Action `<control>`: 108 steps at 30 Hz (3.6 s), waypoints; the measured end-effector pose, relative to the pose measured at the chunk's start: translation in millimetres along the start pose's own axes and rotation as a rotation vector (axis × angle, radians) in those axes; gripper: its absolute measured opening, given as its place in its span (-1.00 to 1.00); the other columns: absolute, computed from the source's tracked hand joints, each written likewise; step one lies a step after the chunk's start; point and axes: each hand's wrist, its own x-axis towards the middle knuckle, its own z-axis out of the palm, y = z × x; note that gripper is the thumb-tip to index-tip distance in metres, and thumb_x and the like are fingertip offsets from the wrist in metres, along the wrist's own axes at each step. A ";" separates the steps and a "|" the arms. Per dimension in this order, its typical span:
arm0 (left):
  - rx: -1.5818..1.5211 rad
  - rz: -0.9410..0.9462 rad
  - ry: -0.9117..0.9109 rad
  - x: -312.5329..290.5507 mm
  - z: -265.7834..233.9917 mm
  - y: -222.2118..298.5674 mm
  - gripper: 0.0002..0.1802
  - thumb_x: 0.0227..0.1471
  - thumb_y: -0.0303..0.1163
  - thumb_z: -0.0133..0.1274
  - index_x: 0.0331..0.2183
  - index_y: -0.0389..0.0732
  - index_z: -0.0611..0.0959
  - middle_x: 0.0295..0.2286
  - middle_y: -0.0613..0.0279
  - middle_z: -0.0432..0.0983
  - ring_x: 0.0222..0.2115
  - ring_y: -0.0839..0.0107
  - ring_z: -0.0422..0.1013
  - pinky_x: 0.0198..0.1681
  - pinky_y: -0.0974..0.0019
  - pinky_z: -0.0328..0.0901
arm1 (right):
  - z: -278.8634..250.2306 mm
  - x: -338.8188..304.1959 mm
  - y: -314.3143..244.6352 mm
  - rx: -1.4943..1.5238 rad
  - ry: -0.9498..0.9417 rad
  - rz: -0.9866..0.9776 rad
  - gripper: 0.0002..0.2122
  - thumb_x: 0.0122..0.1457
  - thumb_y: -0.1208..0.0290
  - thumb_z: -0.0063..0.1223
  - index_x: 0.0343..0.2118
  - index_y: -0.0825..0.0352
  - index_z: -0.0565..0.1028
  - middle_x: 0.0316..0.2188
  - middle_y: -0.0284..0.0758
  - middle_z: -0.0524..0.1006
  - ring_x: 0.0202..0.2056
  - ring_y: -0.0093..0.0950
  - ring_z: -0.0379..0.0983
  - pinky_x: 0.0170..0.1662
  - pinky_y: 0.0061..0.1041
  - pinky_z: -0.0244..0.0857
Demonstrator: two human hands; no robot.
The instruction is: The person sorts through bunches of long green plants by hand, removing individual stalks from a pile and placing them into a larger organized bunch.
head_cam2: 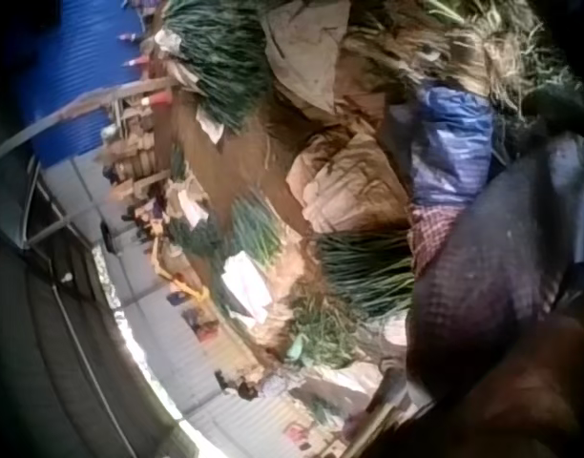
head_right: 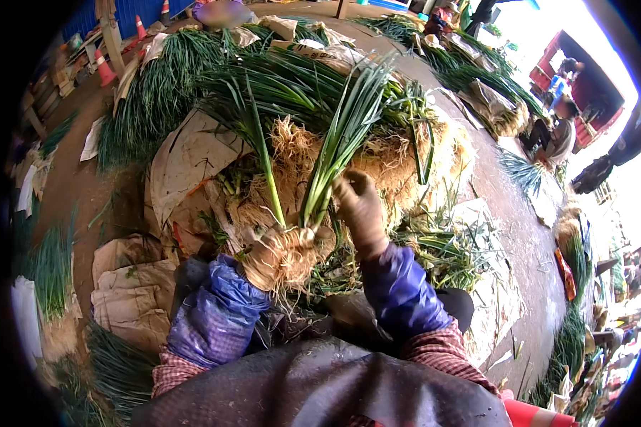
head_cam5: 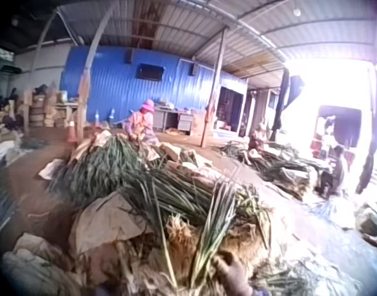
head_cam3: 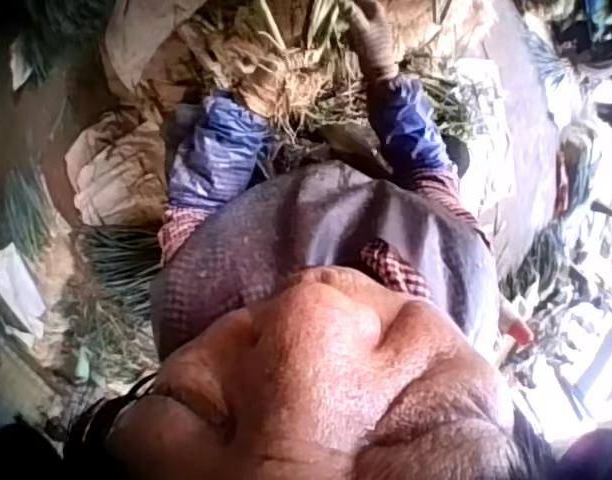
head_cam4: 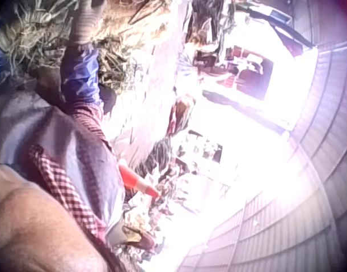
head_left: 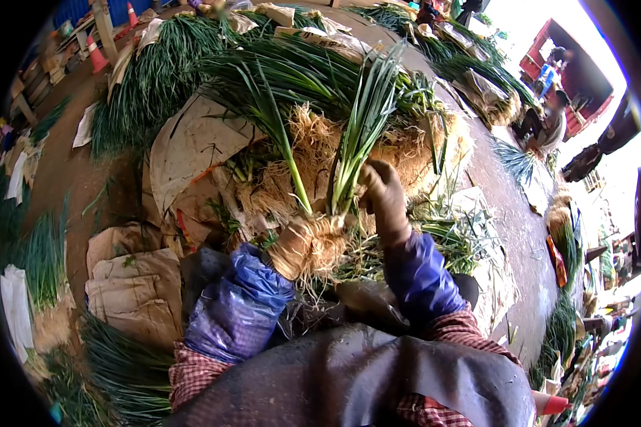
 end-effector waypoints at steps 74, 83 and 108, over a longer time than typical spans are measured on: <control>-0.276 0.069 0.048 -1.5 8.3 -60.0 -0.81 0.14 -0.21 0.06 -0.24 -0.08 0.56 -0.51 0.37 0.40 -0.52 0.45 0.36 -0.52 0.32 0.31 | 9.0 0.9 31.3 0.769 -0.213 0.282 -0.80 0.21 0.35 0.01 -0.23 0.39 0.46 -0.32 -0.25 0.53 -0.43 -0.43 0.47 -0.38 -0.55 0.40; -0.446 0.053 -0.031 -2.4 -6.0 -59.6 -0.80 0.15 -0.23 0.05 -0.22 -0.09 0.51 -0.43 0.35 0.38 -0.42 0.46 0.34 -0.39 0.38 0.31 | -45.7 -38.6 68.1 1.029 -0.218 0.226 -0.82 0.24 0.31 0.01 -0.25 0.32 0.51 -0.35 -0.37 0.55 -0.42 -0.51 0.43 -0.42 -0.55 0.32; -0.238 0.114 0.077 -8.2 21.2 -51.2 -0.73 0.08 -0.28 0.13 -0.21 -0.24 0.59 -0.41 0.27 0.52 -0.49 0.56 0.41 -0.47 0.55 0.34 | -13.6 -22.7 14.7 0.282 -0.451 0.357 -0.77 0.11 0.31 0.17 -0.29 0.40 0.56 -0.65 -0.36 0.52 -0.63 -0.60 0.43 -0.59 -0.67 0.27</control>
